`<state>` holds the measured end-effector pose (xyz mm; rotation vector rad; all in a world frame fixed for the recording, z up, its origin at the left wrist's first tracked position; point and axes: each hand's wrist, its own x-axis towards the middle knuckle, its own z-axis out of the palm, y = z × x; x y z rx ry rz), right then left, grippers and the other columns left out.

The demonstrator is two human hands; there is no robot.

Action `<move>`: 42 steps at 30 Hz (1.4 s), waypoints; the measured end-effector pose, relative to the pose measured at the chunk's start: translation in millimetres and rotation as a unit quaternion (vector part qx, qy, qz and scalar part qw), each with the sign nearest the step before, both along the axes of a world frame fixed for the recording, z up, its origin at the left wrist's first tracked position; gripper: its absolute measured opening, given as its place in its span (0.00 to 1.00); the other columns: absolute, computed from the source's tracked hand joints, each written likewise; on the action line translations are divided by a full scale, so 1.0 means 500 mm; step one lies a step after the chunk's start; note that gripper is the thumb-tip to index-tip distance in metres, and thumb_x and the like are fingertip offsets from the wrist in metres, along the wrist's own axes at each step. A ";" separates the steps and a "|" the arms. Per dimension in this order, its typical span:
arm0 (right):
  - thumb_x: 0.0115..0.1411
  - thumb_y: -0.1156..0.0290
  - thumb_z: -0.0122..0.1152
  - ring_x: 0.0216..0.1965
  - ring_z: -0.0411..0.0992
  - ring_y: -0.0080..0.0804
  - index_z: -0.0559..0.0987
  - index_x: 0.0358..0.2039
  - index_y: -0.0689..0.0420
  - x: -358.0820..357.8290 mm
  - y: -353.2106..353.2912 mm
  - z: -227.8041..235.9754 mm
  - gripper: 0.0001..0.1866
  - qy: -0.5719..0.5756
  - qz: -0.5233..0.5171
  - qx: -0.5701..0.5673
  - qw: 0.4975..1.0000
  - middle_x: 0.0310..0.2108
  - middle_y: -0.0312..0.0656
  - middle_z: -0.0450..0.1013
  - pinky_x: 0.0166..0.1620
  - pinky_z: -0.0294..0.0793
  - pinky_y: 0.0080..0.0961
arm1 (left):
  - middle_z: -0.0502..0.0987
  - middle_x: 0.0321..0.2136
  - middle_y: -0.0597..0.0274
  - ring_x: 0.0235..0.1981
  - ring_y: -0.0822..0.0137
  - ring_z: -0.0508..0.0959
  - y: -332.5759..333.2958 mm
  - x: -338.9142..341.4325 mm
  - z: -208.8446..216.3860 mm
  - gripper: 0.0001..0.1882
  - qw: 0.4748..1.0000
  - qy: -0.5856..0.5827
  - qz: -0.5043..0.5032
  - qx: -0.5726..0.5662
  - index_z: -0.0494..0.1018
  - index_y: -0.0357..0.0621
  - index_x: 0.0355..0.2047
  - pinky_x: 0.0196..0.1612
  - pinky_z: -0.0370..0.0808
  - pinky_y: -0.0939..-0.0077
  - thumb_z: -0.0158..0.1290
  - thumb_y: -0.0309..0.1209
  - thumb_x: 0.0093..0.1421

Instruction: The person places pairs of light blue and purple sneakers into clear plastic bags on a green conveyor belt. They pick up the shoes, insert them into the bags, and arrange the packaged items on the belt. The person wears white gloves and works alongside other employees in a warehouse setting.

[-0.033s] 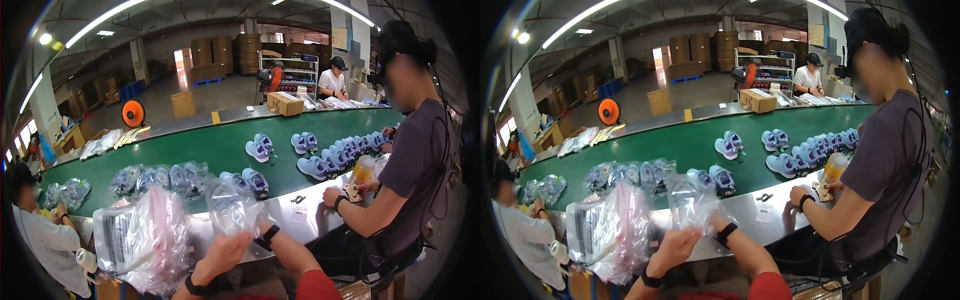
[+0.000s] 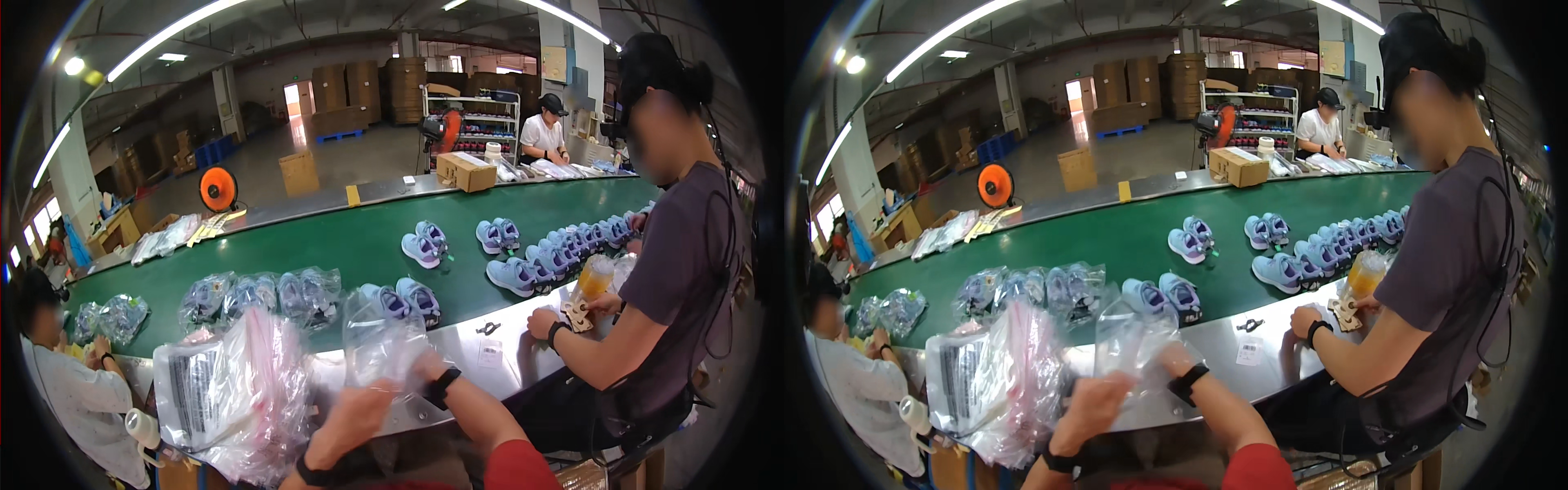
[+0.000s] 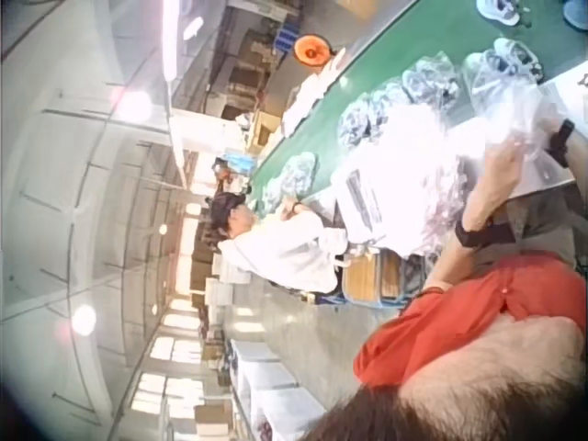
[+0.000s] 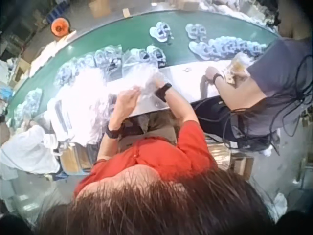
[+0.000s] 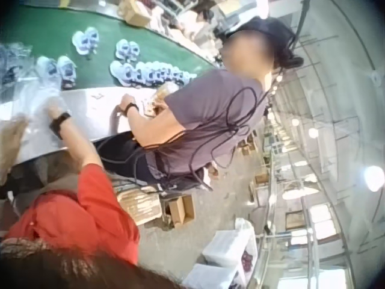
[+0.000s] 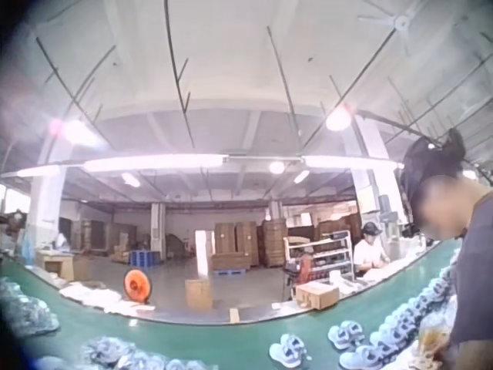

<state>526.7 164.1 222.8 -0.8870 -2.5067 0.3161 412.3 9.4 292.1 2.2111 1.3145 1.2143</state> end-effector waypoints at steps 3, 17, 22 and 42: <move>0.54 0.66 0.56 0.40 0.74 0.41 0.79 0.37 0.60 -0.058 0.036 0.014 0.13 0.019 -0.028 0.023 0.999 0.37 0.48 0.75 0.44 0.72 0.37 | 0.71 0.19 0.51 0.20 0.66 0.74 -0.007 -0.038 0.026 0.05 0.965 -0.104 0.191 -0.146 0.75 0.40 0.33 0.23 0.67 0.66 0.50 0.27 0.61; 0.55 0.53 0.62 0.32 0.76 0.43 0.78 0.47 0.52 0.091 0.096 0.106 0.22 0.171 -0.103 -0.122 0.972 0.33 0.51 0.76 0.38 0.75 0.33 | 0.60 0.17 0.78 0.19 0.85 0.56 0.071 -0.079 -0.017 0.11 0.884 -0.354 0.302 -0.052 0.72 0.37 0.29 0.21 0.50 0.84 0.47 0.30 0.66; 0.49 0.36 0.57 0.41 0.74 0.47 0.78 0.43 0.46 0.033 0.207 -0.036 0.31 -0.209 -0.136 -0.027 0.968 0.36 0.50 0.75 0.42 0.72 0.40 | 0.60 0.16 0.79 0.17 0.85 0.56 0.077 -0.084 -0.032 0.10 0.877 -0.368 0.303 -0.061 0.72 0.37 0.28 0.19 0.50 0.84 0.48 0.30 0.66; 0.62 0.48 0.49 0.40 0.75 0.34 0.74 0.48 0.60 0.260 -0.022 0.112 0.28 0.404 -0.047 -0.262 0.875 0.39 0.45 0.76 0.41 0.76 0.35 | 0.62 0.15 0.80 0.14 0.86 0.58 0.190 -0.027 0.017 0.09 0.851 -0.488 0.183 -0.061 0.73 0.41 0.30 0.16 0.51 0.86 0.50 0.33 0.65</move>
